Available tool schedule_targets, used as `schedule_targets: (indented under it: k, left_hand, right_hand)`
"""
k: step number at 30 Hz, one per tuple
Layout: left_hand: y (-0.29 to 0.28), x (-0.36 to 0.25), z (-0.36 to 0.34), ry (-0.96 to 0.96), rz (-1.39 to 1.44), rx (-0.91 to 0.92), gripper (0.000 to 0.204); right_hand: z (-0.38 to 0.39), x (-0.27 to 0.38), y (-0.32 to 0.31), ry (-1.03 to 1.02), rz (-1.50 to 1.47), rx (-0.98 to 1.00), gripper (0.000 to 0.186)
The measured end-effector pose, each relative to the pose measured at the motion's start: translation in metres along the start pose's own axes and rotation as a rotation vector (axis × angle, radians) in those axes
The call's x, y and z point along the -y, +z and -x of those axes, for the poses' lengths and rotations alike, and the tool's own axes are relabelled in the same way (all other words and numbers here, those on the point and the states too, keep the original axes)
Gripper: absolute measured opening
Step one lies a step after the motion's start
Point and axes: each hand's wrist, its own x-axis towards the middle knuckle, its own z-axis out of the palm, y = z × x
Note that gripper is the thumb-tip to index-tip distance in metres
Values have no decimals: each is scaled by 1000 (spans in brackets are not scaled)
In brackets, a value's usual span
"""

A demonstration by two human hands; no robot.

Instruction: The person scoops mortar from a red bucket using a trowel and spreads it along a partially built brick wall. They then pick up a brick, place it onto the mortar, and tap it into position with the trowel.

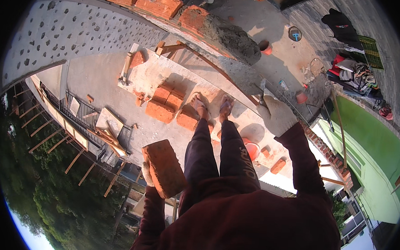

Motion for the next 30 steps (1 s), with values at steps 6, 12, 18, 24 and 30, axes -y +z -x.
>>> schedule_targets:
  k: [6, 12, 18, 24, 30]
  left_hand:
    - [54, -3, 3, -93, -102, 89, 91]
    - [9, -9, 6, -55, -244, 86, 93]
    - [26, -11, -2, -185, -219, 199, 81]
    - [-33, -43, -3, -111, -271, 151, 57]
    - [162, -56, -33, -7, -1024, 308, 89]
  right_hand:
    - [-63, -39, 114, 211, 76, -159, 30]
    - [12, -92, 91, 254, 111, -200, 27]
    - [31, -98, 107, 247, 82, -184, 29]
    - [40, -63, 143, 755, -1666, -15, 46]
    - [-30, -75, 162, 558, -2110, -30, 54]
